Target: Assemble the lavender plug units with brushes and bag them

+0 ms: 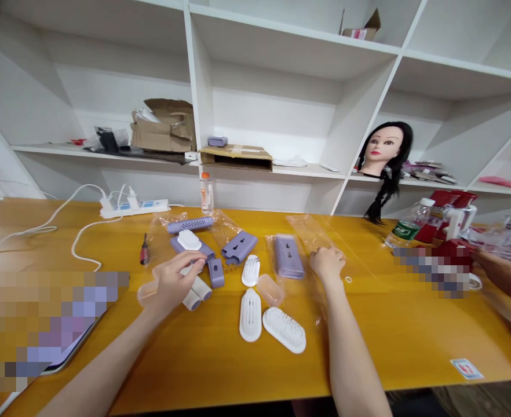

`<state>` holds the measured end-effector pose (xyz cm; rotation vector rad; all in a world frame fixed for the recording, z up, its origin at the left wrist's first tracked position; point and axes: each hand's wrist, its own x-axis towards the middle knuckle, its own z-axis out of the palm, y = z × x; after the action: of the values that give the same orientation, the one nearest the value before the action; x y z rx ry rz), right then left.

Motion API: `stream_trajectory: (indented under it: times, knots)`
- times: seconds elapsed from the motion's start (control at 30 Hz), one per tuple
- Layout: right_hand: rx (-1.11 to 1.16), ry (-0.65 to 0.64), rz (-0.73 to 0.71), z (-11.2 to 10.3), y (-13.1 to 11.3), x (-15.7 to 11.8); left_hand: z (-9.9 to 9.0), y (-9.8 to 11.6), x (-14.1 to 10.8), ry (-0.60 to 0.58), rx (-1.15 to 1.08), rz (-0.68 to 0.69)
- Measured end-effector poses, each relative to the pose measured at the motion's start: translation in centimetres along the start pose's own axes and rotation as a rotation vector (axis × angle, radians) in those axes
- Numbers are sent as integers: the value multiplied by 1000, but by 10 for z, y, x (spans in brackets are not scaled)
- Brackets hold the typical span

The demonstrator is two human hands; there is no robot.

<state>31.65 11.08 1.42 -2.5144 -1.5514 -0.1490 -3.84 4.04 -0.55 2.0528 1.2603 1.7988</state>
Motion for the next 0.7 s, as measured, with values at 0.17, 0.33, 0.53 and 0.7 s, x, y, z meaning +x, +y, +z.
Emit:
stream_trajectory:
  times: [0.17, 0.33, 0.53, 0.7]
  knots:
    - [137, -126, -269, -11, -11, -14, 0, 2, 1, -5, 11, 22]
    - [57, -281, -406, -8, -37, -31, 0, 2, 1, -12, 17, 52]
    - [33, -223, -422, 3, -52, -33, 1, 3, 0, -32, 24, 59]
    - [37, -166, -423, 7, -51, -32, -3, 0, 3, -12, 64, -2]
